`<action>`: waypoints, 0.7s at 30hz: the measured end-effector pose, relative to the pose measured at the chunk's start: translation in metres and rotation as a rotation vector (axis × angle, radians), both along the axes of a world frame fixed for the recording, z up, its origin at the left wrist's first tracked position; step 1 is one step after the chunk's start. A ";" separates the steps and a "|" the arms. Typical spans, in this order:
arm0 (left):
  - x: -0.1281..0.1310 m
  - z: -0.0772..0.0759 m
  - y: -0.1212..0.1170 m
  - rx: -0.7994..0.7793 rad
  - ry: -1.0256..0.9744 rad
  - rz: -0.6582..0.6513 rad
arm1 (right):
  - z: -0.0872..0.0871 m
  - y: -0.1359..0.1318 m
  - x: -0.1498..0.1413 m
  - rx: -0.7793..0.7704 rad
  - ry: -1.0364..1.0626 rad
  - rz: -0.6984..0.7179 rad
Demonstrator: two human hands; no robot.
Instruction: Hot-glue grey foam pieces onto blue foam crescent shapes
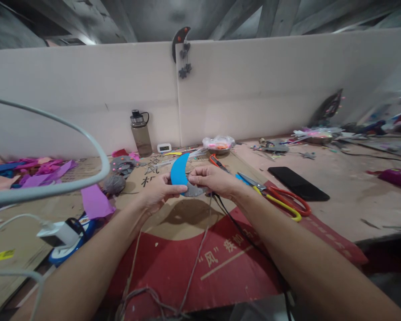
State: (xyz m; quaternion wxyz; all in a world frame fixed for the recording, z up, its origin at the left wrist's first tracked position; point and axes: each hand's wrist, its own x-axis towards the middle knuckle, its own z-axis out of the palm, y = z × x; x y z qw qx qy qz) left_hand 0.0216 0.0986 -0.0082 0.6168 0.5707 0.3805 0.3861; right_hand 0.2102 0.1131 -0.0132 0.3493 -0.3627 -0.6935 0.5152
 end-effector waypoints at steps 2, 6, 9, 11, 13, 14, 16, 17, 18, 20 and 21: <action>0.000 0.000 0.000 0.006 -0.017 -0.012 | 0.001 -0.001 0.000 0.017 -0.005 0.000; 0.001 0.003 -0.003 -0.027 -0.098 -0.028 | 0.004 -0.004 -0.006 0.085 0.134 -0.045; 0.003 0.006 -0.006 -0.074 -0.217 -0.045 | 0.005 -0.007 -0.012 0.158 0.263 -0.076; 0.003 0.008 -0.007 -0.091 -0.270 -0.044 | 0.006 -0.010 -0.014 0.206 0.297 -0.066; 0.003 0.008 -0.009 -0.097 -0.308 -0.044 | 0.006 -0.011 -0.014 0.246 0.289 -0.066; 0.003 0.008 -0.009 -0.097 -0.324 -0.045 | 0.006 -0.011 -0.014 0.261 0.274 -0.069; 0.003 0.008 -0.011 -0.098 -0.352 -0.055 | 0.006 -0.011 -0.012 0.293 0.237 -0.074; 0.003 0.008 -0.011 -0.100 -0.365 -0.063 | 0.007 -0.011 -0.012 0.317 0.223 -0.074; 0.004 0.007 -0.012 -0.105 -0.377 -0.072 | 0.007 -0.011 -0.011 0.343 0.213 -0.075; 0.004 0.007 -0.013 -0.121 -0.402 -0.093 | 0.008 -0.010 -0.011 0.398 0.202 -0.091; 0.005 0.006 -0.013 -0.132 -0.415 -0.098 | 0.008 -0.010 -0.011 0.415 0.202 -0.106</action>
